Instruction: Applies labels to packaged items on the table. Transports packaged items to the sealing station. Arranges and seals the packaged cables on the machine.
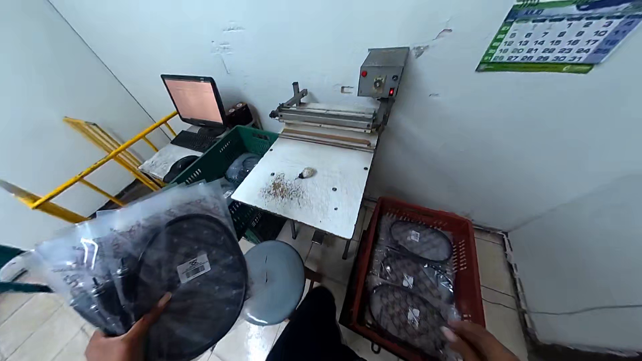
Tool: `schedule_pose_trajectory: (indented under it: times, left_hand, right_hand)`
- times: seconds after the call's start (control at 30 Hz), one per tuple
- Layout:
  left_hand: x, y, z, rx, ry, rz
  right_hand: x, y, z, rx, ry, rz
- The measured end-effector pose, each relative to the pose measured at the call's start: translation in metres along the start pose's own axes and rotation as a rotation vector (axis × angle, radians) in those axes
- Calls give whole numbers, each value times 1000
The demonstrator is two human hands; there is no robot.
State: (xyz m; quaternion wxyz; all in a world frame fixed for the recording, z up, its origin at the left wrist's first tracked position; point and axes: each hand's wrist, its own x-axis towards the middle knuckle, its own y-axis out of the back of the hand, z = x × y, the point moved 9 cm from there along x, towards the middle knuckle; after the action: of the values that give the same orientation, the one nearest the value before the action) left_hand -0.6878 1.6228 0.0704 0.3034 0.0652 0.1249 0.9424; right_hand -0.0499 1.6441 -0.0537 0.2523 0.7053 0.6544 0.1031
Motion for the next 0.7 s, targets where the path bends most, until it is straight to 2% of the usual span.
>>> schedule_pose_trajectory:
  times: [0.07,0.13,0.23,0.37,0.47,0.6,0.7]
  left_hand:
    - [25,-4,4,58,-16,27]
    - [49,-14,5,99,-11,47]
    - [89,-45,3,91,2,46]
    - [150,-106,-12,-51,47,-10]
    - [207,-144,-23,-140,123,-49]
    - [289,-212,-10,-259,91,-113]
    - [343,-254,-1,-349,118,-193]
  right_hand:
    - [42,-30,-56,-123,86,-198]
    - [74,-44,-83,-185,160,-292]
    - [106,-36,-80,-174,192,-215]
    - [137,-41,-63,-76,80,37]
    - [180,-93,-118,0,166,124]
    - [282,-168,-205,-238,521,235]
    - [355,-230,-244,-453,497,80]
